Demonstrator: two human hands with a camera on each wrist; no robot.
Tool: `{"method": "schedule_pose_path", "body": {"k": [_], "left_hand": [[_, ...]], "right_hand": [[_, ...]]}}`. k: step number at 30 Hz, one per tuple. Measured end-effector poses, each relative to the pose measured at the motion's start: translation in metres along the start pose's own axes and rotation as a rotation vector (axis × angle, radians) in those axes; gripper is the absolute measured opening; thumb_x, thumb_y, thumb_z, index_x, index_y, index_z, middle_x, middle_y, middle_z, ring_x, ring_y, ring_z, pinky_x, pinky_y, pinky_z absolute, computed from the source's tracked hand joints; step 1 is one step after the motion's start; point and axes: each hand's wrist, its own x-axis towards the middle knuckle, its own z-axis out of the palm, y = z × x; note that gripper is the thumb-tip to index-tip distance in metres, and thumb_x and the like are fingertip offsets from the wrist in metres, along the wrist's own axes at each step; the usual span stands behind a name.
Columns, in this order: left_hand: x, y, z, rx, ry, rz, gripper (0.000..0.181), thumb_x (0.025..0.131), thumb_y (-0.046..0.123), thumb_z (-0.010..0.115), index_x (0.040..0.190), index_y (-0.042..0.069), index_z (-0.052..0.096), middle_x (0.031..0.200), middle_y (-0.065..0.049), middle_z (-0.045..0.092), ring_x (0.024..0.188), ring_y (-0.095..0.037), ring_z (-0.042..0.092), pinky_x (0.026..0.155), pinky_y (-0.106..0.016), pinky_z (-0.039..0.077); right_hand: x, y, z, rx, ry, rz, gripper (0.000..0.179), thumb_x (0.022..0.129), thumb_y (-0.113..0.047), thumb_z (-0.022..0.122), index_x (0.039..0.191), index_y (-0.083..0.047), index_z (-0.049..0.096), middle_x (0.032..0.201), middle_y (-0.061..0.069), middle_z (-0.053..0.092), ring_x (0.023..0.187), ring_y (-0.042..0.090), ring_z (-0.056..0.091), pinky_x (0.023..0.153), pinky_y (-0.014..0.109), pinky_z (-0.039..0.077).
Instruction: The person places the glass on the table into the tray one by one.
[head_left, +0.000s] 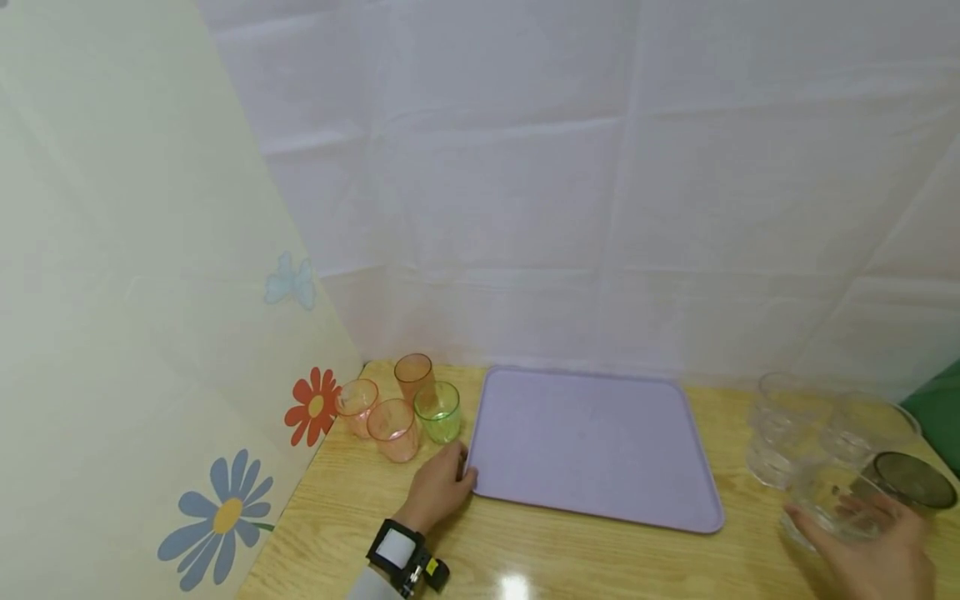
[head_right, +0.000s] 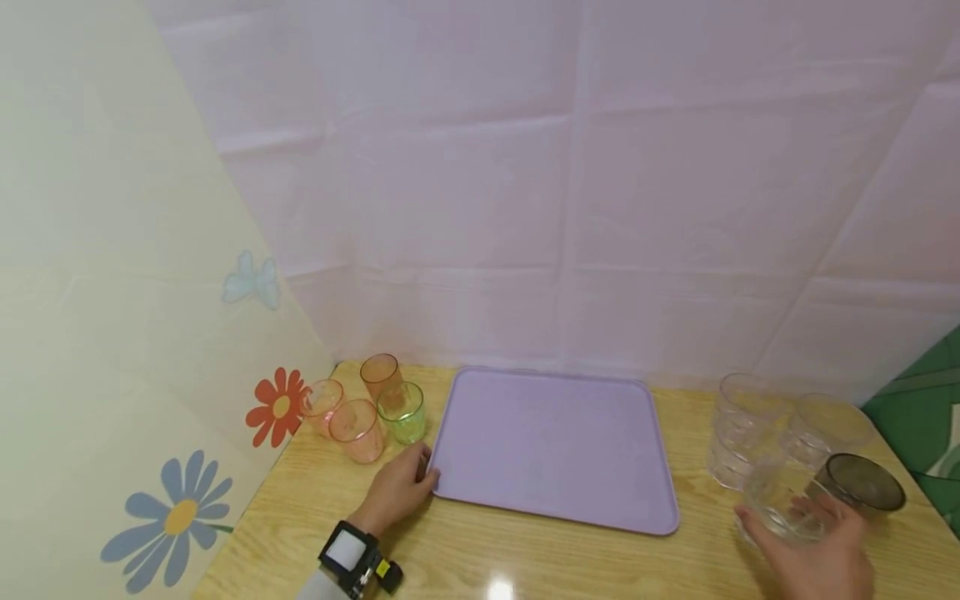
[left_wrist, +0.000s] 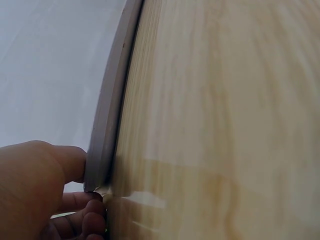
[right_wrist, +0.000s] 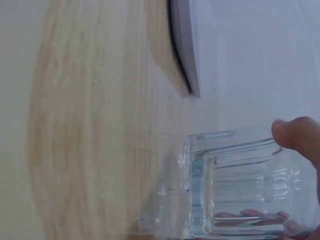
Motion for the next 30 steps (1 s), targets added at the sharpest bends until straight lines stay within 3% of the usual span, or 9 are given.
{"method": "schedule_pose_path", "body": {"k": [6,20,30], "left_hand": [[0.0,-0.001,0.0,-0.003,-0.004,-0.002,0.018,0.087,0.029,0.064,0.095,0.017,0.054,0.068,0.007,0.046,0.057,-0.009,0.046,0.048,-0.026,0.035],[-0.001,-0.002,0.002,-0.008,0.003,0.001,0.018,0.088,0.029,0.064,0.095,0.017,0.054,0.067,0.007,0.046,0.056,-0.009,0.046,0.048,-0.026,0.035],[0.0,-0.001,0.003,-0.02,-0.006,-0.013,0.018,0.088,0.03,0.064,0.096,0.017,0.054,0.067,0.007,0.047,0.056,-0.009,0.046,0.048,-0.026,0.035]], "right_hand": [[-0.004,-0.005,0.0,-0.005,-0.03,-0.021,0.108,0.078,-0.053,0.071,0.15,-0.001,0.008,0.136,0.031,0.041,0.118,0.048,0.038,0.099,0.062,0.029],[-0.012,-0.018,0.002,0.004,-0.056,-0.049,0.109,0.078,-0.053,0.072,0.149,-0.001,0.008,0.133,0.029,0.044,0.121,0.047,0.038,0.099,0.063,0.029],[-0.015,-0.024,0.005,0.002,-0.106,-0.058,0.114,0.076,-0.058,0.071,0.151,0.001,0.007,0.14,0.029,0.04,0.123,0.048,0.037,0.098,0.063,0.029]]}}
